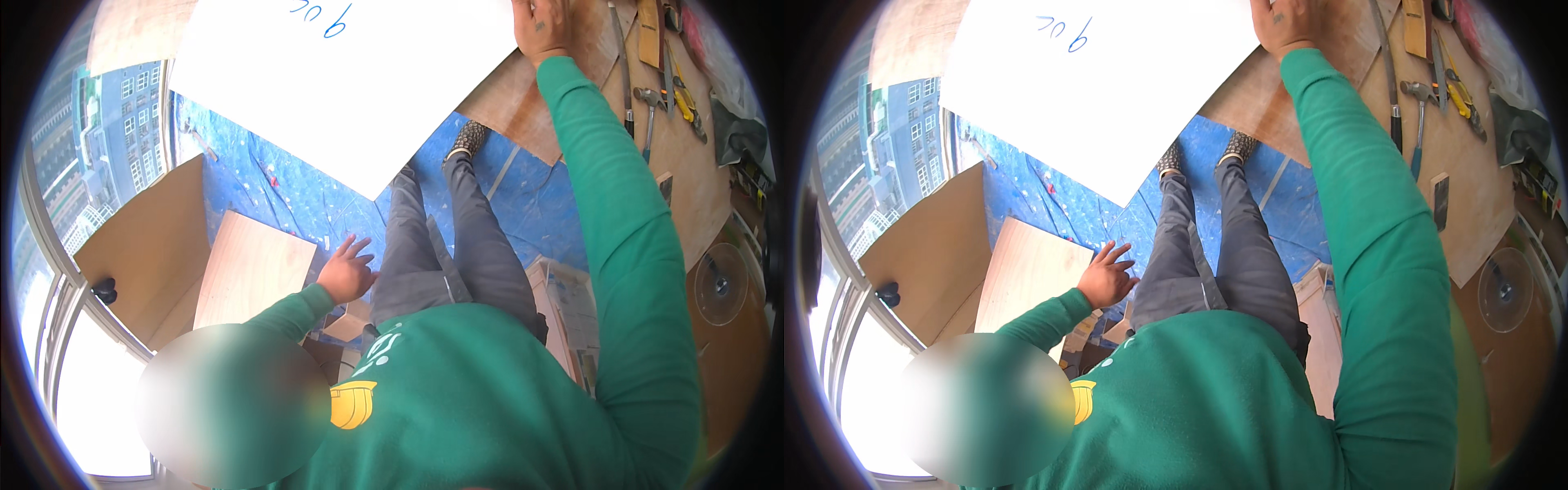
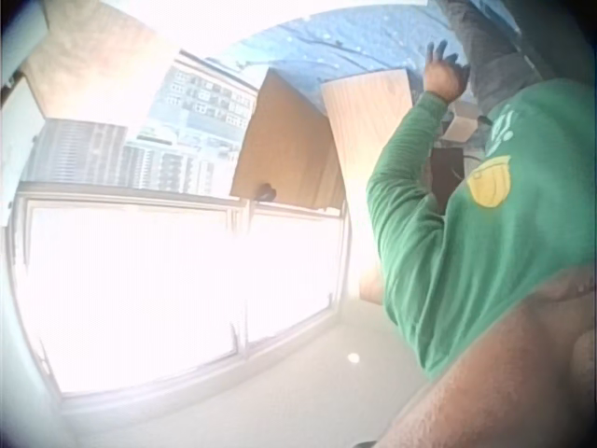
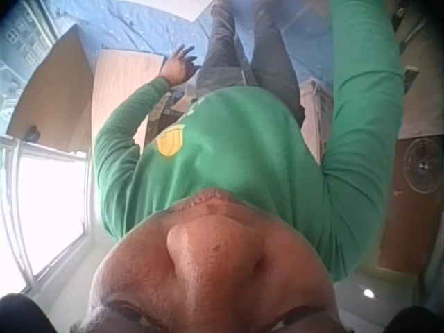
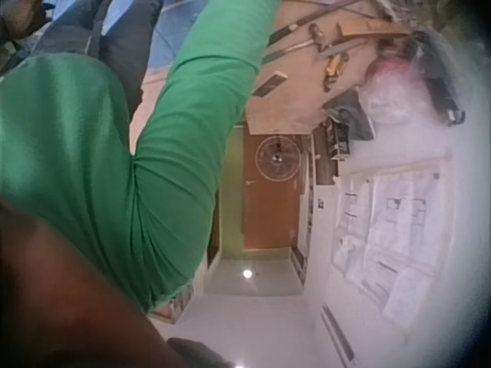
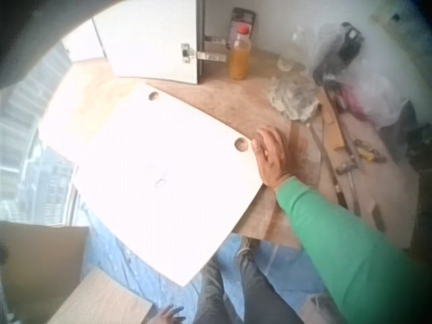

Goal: The person cleans a white cabinet door with a cloth and liquid, then uses a metal file to smooth the edges and the area around two pre-drilled holes. The person works on a single door placed on a workbench.

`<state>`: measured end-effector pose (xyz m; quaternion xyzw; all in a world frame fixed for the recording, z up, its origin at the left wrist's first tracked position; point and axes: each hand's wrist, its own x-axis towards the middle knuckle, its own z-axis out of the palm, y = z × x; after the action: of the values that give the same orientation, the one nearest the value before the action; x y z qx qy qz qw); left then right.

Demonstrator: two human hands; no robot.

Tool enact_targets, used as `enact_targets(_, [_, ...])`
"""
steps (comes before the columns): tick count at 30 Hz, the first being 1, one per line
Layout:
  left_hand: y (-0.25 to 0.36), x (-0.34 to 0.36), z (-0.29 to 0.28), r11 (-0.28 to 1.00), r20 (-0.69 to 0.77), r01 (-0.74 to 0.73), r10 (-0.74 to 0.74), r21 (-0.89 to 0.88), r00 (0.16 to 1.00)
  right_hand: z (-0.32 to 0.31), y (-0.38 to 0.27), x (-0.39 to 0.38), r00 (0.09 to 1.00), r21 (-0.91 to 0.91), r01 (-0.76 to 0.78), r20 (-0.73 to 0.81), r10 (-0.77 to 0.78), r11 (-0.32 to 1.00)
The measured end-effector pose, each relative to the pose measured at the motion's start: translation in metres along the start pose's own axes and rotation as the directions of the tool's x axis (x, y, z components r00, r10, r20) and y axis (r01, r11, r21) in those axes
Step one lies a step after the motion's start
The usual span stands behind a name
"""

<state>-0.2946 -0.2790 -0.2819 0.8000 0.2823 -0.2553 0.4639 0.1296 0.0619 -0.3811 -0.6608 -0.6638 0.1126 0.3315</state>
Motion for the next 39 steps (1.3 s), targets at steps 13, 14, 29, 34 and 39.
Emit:
enact_targets(13, [0.001, 0.136, 0.134, 0.022, 0.316, 0.381, -0.516, -0.924, 0.796, 0.01, 0.002, 0.009, 0.999, -0.022, 0.028, -0.02, -0.028, 0.999])
enact_targets(14, [0.009, 0.129, 0.084, -0.114, 0.298, 0.277, -0.456, -0.954, 0.838, 0.009, 0.01, 0.005, 1.0, -0.02, 0.006, -0.017, -0.006, 1.0])
enact_targets(29, [0.012, 0.091, 0.104, 0.728, -0.014, 0.347, -0.439, -0.591, 0.898, -0.177, -0.038, -0.185, 0.798, 0.087, -0.445, 0.491, 0.35, 0.892])
enact_targets(34, [0.04, 0.113, 0.03, 0.663, -0.085, 0.163, -0.325, -0.731, 0.942, -0.253, 0.017, -0.247, 0.762, 0.04, -0.607, 0.312, 0.567, 0.794])
enact_targets(39, [0.06, 0.136, -0.058, 0.761, -0.302, 0.185, -0.451, -0.622, 0.84, -0.284, 0.088, -0.204, 0.541, -0.08, -0.83, 0.133, 0.831, 0.553])
